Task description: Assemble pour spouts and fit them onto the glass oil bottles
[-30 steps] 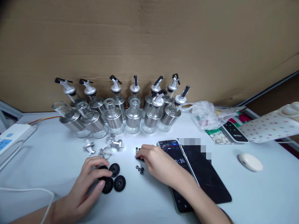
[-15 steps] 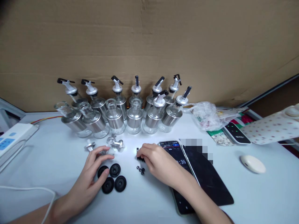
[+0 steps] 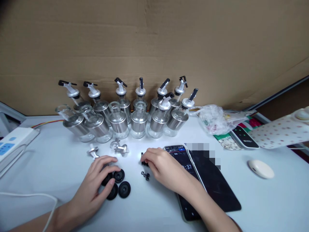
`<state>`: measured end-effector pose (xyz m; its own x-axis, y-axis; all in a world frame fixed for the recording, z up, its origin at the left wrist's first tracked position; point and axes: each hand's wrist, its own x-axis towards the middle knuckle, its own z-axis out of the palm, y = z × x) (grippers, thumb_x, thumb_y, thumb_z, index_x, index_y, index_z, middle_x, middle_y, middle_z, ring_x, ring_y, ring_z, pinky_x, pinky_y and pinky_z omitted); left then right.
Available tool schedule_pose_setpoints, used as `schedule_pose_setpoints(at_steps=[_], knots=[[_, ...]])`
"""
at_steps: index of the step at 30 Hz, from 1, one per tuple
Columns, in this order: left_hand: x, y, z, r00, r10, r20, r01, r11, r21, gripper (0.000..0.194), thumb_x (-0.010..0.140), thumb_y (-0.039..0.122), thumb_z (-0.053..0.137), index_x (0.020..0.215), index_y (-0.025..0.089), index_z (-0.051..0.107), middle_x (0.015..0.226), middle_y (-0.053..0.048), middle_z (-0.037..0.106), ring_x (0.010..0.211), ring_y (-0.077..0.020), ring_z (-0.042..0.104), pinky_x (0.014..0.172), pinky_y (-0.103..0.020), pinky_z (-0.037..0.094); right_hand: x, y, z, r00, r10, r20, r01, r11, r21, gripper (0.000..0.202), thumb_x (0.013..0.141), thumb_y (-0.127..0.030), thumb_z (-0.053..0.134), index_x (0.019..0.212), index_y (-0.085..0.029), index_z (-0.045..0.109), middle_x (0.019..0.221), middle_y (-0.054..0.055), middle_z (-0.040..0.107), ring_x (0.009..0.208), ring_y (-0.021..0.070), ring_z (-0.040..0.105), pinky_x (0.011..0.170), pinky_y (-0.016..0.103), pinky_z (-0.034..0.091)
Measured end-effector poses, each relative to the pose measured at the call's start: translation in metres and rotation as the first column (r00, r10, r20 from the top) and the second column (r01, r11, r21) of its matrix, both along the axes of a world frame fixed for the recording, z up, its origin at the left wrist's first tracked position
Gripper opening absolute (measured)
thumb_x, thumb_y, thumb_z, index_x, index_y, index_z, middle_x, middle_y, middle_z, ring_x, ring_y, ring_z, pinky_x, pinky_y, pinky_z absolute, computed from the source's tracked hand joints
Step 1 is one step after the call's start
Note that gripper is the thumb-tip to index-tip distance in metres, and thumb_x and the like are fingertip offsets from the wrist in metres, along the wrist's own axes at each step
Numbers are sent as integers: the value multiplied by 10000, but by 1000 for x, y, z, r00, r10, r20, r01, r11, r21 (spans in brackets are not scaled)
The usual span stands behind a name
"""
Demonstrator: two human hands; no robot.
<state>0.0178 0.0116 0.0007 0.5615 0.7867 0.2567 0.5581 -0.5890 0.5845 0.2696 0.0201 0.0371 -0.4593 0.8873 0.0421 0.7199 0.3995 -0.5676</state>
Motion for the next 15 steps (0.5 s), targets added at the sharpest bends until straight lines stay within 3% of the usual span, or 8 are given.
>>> schedule_pose_setpoints(at_steps=[11,15], knots=[[-2,1,-5,992,-21,125,19,1000,21,289,891,85,443,1128,223,534,1151,-95,531,1123,-240,498,943,-383,471,-2,-2,7,998,20,-60,-13,992,129,302,866,-28,380,868,-173,644,812,68,687,720,192,616,690,334,490],[-3,-1,2,973,-110,203,92,991,98,362,861,21,434,1160,203,527,1131,-95,533,1131,-222,493,981,-361,462,-7,-8,9,988,71,-138,-46,984,173,311,873,-24,368,907,-155,648,829,76,690,744,193,611,689,332,482]])
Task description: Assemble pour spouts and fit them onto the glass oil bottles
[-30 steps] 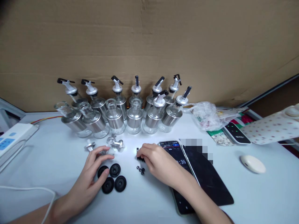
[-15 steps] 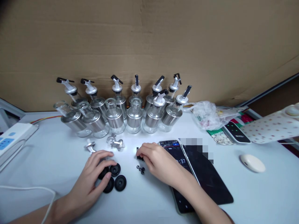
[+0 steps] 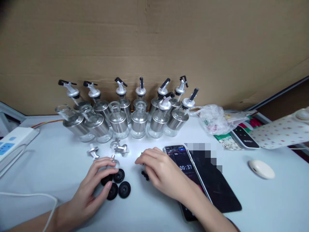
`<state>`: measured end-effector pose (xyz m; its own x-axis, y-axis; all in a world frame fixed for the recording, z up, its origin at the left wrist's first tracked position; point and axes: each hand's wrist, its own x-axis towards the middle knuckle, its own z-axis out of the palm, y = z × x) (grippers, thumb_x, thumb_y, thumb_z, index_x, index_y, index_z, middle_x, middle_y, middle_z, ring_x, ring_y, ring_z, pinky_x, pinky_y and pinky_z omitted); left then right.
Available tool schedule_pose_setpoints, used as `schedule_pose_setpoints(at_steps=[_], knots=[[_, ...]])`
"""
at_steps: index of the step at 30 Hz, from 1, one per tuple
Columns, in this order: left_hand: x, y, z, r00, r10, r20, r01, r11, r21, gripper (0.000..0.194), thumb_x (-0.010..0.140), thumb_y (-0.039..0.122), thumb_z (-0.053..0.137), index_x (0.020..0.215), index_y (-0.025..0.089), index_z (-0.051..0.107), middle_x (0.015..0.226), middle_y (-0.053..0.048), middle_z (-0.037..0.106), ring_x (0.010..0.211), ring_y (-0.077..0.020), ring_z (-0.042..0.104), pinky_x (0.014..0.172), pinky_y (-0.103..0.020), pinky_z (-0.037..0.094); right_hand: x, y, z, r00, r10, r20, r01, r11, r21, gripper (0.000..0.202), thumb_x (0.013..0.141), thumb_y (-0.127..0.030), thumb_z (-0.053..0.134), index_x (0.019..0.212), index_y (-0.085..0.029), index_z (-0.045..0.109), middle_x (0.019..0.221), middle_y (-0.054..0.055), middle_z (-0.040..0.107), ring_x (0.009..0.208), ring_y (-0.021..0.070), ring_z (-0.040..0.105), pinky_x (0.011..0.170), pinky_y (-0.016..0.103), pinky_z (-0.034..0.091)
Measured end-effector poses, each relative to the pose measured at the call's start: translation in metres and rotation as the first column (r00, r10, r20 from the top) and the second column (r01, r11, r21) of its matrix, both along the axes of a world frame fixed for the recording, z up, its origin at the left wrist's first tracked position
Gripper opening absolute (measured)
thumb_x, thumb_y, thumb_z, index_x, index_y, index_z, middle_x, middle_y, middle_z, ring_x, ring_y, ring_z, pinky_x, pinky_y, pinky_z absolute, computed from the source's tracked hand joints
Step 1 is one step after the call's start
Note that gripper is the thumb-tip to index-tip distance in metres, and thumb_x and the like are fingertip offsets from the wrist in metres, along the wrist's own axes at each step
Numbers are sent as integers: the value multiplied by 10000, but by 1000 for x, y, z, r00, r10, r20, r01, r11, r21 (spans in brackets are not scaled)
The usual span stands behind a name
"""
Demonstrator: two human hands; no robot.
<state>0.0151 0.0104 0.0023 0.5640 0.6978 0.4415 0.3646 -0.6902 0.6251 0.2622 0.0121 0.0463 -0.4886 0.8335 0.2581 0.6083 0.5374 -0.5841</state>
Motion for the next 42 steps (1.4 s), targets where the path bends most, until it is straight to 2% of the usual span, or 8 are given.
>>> schedule_pose_setpoints(at_steps=[4,8,16,20,24,30,36,42], knots=[[-2,0,4,990,-132,54,125,986,111,372,836,-38,446,1123,176,546,1034,-85,575,1098,-199,512,972,-313,482,-12,-7,-2,993,90,-73,-92,996,-22,190,927,-128,479,984,-146,660,850,70,698,778,185,617,725,323,482],[-5,-2,-1,974,-225,25,218,962,167,271,919,32,443,1082,190,591,951,-84,642,1072,-212,555,928,-328,529,-21,-11,-6,984,146,-103,-155,984,-86,187,928,-282,579,1011,-140,667,853,68,711,778,179,640,768,329,482],[-8,-8,-6,955,-297,-3,296,954,50,271,1008,181,387,1148,247,610,906,-64,720,1119,-224,605,930,-344,550,-26,-13,-10,977,157,-143,-163,986,-25,125,926,-218,563,959,-166,672,777,35,708,694,147,636,715,307,488],[-3,-5,2,961,-268,61,258,956,138,258,1000,188,408,1182,286,561,943,-52,683,1056,-198,634,895,-317,565,-28,-14,-10,976,137,-167,-131,990,48,88,869,-155,570,869,-185,653,691,5,690,608,130,610,648,289,477],[0,-2,2,981,-183,57,170,968,187,202,946,127,480,1115,219,544,1020,-82,612,1035,-197,599,947,-355,513,-30,-14,-10,975,139,-172,-121,986,114,115,824,-108,561,825,-198,632,661,-5,685,569,123,600,584,269,456],[0,-2,-1,997,-18,79,8,992,127,156,917,100,490,1005,218,541,830,-30,585,764,-166,570,714,-291,488,-30,-15,-10,978,128,-162,-116,990,82,98,839,-135,586,852,-221,632,682,-9,697,587,128,624,594,274,470],[0,1,4,988,-133,83,130,991,35,153,947,205,515,1098,183,512,935,-79,634,850,-180,604,783,-297,515,-29,-15,-10,978,113,-177,-101,992,80,78,887,-195,577,870,-230,644,682,-3,699,597,139,628,593,283,477],[-1,0,-2,988,-135,68,137,990,-27,182,964,255,518,1136,199,500,1026,-78,604,960,-167,611,816,-252,528,-30,-17,-11,984,113,-136,-109,993,36,162,946,-279,544,882,-192,665,716,19,700,635,141,629,640,287,475]])
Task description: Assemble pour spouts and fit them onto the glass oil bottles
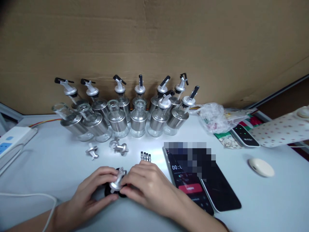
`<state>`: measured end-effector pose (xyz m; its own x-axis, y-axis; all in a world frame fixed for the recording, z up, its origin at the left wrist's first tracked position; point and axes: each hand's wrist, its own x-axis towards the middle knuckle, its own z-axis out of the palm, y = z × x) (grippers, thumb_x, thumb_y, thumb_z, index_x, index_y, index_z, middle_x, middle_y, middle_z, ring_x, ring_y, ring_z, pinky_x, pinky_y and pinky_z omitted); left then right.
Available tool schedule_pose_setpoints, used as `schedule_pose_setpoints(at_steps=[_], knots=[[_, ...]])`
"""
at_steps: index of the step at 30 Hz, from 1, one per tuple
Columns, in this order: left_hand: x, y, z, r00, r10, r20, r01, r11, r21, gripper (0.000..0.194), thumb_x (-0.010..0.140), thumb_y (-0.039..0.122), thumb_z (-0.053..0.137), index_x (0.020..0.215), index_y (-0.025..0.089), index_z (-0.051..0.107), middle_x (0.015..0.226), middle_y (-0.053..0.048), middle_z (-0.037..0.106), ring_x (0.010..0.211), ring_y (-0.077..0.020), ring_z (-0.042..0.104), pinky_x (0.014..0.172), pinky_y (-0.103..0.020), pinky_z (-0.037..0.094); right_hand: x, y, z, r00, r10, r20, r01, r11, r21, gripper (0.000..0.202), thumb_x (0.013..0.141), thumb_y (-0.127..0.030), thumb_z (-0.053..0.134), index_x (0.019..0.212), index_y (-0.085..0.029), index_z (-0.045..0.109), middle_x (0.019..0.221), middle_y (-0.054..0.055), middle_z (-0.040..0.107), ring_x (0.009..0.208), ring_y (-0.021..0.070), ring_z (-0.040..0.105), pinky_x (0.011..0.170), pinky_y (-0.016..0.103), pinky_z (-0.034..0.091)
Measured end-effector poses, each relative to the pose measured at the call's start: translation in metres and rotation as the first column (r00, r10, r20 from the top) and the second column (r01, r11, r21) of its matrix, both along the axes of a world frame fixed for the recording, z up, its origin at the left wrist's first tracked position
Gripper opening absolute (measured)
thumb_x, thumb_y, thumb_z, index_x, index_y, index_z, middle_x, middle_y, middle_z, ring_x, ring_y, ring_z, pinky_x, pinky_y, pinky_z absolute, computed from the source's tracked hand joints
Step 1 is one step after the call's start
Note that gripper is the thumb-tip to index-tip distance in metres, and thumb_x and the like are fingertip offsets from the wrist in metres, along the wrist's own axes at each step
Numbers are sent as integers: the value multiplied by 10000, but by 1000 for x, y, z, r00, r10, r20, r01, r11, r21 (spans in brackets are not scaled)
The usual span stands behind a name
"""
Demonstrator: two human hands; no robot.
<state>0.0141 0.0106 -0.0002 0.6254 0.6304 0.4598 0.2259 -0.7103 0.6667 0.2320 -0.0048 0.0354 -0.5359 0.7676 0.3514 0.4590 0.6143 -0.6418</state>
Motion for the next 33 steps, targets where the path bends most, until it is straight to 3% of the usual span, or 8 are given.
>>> schedule_pose_setpoints(at_steps=[3,6,10,16,21,33], knots=[[0,-1,-3,1000,18,-9,-18,1000,0,171,969,230,503,1140,223,512,1031,-66,592,950,-167,604,808,-260,532,2,2,0,1000,9,16,-9,1000,-19,158,945,-280,548,892,-189,666,737,17,702,649,143,628,667,286,470],[1,-1,-3,996,84,13,-84,996,33,131,949,183,526,1064,243,544,969,-42,560,879,-162,584,766,-263,531,14,10,3,982,-16,186,22,999,-28,156,950,-255,535,918,-177,667,794,40,702,710,172,632,731,323,458],[1,-1,0,993,119,-12,-119,993,24,101,947,190,529,1032,235,558,929,-33,502,852,-157,551,746,-241,518,39,23,8,900,-227,374,221,974,58,145,918,-146,549,859,-159,681,781,62,672,730,210,605,710,355,409],[3,1,3,996,82,-33,-81,996,40,121,990,262,464,1080,223,535,967,-40,509,900,-156,541,782,-235,492,41,24,9,914,-98,393,158,980,-124,95,883,-174,626,840,-173,710,781,42,655,777,203,581,741,343,387],[4,1,4,996,69,-48,-67,997,47,163,1010,295,415,1094,213,528,976,-46,520,915,-164,532,799,-260,479,31,20,10,900,-70,429,180,959,-220,71,838,-224,697,868,-166,724,807,43,669,825,214,598,798,366,368],[3,2,2,998,52,-45,-50,997,51,176,1013,296,407,1115,200,515,982,-55,515,914,-175,520,783,-287,476,26,20,8,878,-90,471,211,955,-211,74,825,-223,692,819,-154,716,799,47,680,806,212,605,785,367,346]])
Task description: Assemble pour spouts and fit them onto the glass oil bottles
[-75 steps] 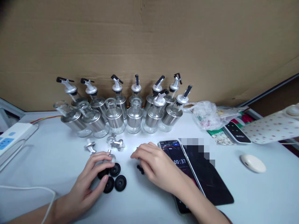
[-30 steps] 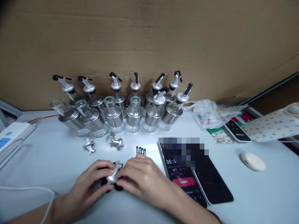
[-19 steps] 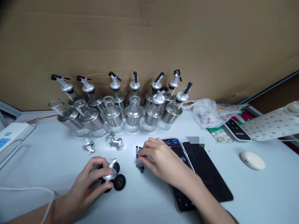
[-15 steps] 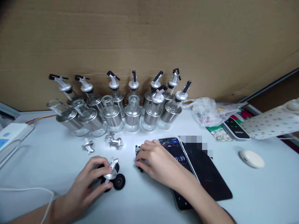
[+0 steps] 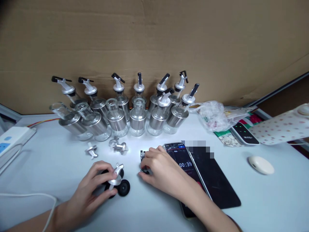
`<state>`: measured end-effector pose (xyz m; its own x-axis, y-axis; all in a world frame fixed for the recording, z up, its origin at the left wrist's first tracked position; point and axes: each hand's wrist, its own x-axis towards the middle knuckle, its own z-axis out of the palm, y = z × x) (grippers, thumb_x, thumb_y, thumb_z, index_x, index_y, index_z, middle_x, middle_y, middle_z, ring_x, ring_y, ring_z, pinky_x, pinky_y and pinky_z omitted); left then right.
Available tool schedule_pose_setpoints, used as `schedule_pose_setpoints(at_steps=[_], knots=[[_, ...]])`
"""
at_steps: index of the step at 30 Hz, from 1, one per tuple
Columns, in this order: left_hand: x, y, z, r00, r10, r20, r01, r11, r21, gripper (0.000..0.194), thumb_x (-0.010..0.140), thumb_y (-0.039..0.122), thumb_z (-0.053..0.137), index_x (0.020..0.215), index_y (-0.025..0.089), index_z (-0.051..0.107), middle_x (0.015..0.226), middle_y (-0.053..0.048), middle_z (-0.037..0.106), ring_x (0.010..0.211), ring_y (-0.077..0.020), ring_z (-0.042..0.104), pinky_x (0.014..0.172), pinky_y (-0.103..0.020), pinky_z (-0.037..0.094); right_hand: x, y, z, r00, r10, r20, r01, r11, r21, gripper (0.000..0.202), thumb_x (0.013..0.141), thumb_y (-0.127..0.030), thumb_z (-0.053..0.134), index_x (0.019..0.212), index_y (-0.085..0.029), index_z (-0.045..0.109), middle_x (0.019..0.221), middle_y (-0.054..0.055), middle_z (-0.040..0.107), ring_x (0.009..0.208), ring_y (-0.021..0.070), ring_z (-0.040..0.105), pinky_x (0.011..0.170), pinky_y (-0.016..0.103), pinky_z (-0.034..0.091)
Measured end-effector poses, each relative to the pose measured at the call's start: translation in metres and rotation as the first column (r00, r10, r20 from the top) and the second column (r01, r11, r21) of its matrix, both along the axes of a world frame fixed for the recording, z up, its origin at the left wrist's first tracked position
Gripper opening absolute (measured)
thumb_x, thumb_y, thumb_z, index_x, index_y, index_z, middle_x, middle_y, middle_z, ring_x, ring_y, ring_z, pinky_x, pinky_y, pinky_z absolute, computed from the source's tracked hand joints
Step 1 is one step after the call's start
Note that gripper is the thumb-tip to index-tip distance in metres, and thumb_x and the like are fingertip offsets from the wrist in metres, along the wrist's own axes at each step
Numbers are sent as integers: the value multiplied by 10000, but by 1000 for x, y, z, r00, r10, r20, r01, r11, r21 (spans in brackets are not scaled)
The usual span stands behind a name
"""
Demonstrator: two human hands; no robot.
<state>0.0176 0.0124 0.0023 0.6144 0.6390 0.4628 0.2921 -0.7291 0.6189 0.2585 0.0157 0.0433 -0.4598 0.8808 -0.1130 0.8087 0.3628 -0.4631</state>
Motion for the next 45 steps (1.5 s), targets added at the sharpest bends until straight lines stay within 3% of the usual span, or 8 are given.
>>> schedule_pose_setpoints(at_steps=[22,28,35,39,45], knots=[[0,-1,1,1000,21,-18,-21,1000,1,183,1017,323,396,1108,212,510,977,-46,523,904,-163,537,783,-267,481,1,-1,-1,1000,-16,-8,17,999,42,53,832,-161,671,795,-149,707,769,41,683,765,201,613,744,355,359],[-1,-1,1,1000,19,-21,-19,1000,-9,177,1010,323,412,1112,220,515,970,-53,541,897,-179,550,775,-292,495,2,-2,2,978,-47,-204,70,992,108,92,872,-129,592,816,-151,662,747,26,683,679,167,604,717,330,395],[-1,0,2,1000,10,5,-10,1000,-22,160,985,272,476,1124,221,536,967,-60,563,885,-189,561,762,-308,509,1,-6,4,895,-133,-426,156,988,18,97,891,-188,560,852,-210,646,772,0,716,701,163,619,677,276,448],[0,0,2,1000,4,15,-4,1000,-12,160,993,282,461,1118,216,536,960,-56,561,885,-180,558,758,-290,504,0,-8,4,873,-124,-472,116,992,-45,87,885,-169,566,874,-212,641,828,9,693,741,154,630,676,264,461],[-1,1,1,999,-42,-4,41,999,-14,180,1013,286,416,1143,212,516,992,-60,579,907,-177,555,790,-299,484,-1,-8,-1,838,-55,-543,52,998,-21,48,890,-192,618,916,-196,657,884,32,669,807,154,627,736,267,467]])
